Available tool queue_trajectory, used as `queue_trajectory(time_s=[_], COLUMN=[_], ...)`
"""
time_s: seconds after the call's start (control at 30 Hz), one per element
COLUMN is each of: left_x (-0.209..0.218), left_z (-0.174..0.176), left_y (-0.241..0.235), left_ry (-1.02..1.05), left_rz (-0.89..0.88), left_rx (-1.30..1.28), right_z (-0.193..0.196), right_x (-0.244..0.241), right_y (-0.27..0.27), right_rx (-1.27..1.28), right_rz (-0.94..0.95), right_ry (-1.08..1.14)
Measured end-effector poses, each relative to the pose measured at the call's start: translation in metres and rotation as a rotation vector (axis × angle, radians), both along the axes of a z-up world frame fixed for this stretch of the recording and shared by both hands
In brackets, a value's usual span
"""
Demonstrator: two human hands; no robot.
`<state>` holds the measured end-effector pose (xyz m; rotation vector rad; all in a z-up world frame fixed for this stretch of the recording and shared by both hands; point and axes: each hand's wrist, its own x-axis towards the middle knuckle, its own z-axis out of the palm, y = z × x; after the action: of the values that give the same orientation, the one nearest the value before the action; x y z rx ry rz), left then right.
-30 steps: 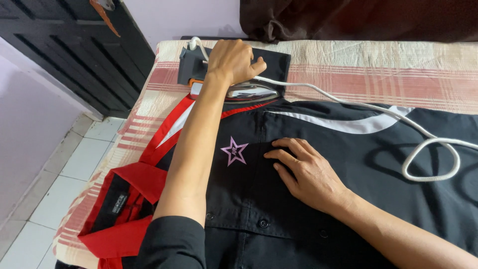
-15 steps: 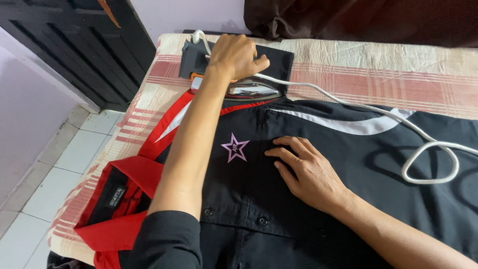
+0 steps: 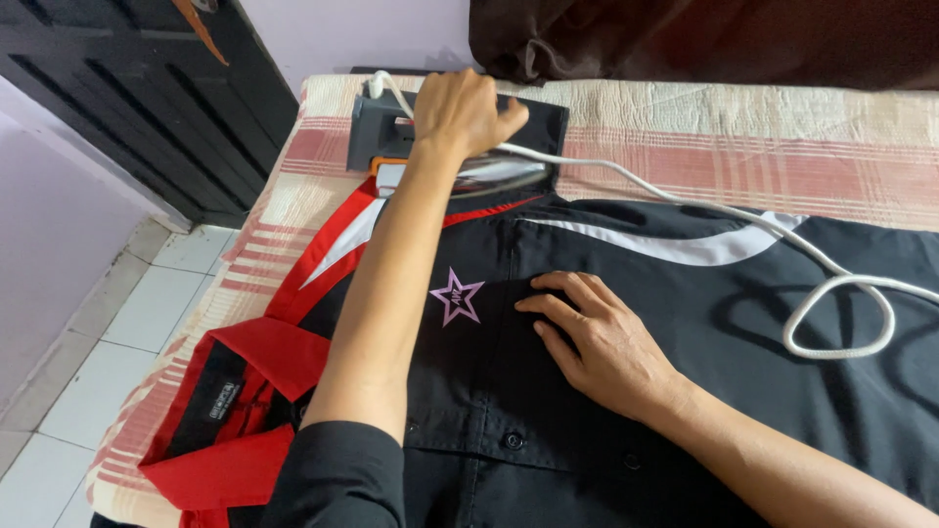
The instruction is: The person irons a black and red collared shirt on a padded surface, smoothing the collar, shoulders, and sleeves before flipping the garment and applying water from a spray bottle.
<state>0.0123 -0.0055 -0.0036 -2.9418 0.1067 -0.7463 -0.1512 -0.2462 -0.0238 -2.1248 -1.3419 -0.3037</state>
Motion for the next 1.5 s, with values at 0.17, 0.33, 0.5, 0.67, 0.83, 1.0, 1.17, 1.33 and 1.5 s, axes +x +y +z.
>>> queue_trajectory(time_s=[0.17, 0.33, 0.5, 0.67, 0.83, 1.0, 1.17, 1.33, 1.5], left_x=[0.0, 0.006, 0.005, 0.004, 0.004, 0.013, 0.031, 0.044, 0.05], left_z=[0.001, -0.004, -0.003, -0.001, 0.001, -0.007, -0.016, -0.011, 0.015], left_y=[0.004, 0.001, 0.01, 0.005, 0.016, 0.007, 0.004, 0.001, 0.011], left_ry=[0.074, -0.076, 0.021, -0.005, 0.024, -0.083, -0.226, -0.149, 0.134], left_rz=[-0.032, 0.002, -0.091, -0.052, -0.199, 0.013, 0.174, 0.457, 0.672], left_rx=[0.06, -0.008, 0.075, 0.077, 0.125, 0.032, -0.001, -0.102, -0.426], right_z=[-0.001, 0.001, -0.001, -0.001, -0.001, 0.0, -0.001, -0.003, -0.004], right_x=[-0.001, 0.0, -0.001, 0.0, 0.001, 0.001, 0.002, 0.003, 0.005], right_y=[-0.001, 0.0, -0.001, 0.0, 0.0, 0.0, -0.001, -0.001, -0.003], right_rx=[-0.003, -0.004, -0.006, -0.01, 0.001, 0.006, 0.005, 0.032, 0.042], right_rz=[0.015, 0.007, 0.004, -0.003, 0.01, 0.007, 0.006, 0.013, 0.004], right_ry=[0.001, 0.008, 0.012, 0.009, 0.013, -0.001, 0.004, -0.014, -0.027])
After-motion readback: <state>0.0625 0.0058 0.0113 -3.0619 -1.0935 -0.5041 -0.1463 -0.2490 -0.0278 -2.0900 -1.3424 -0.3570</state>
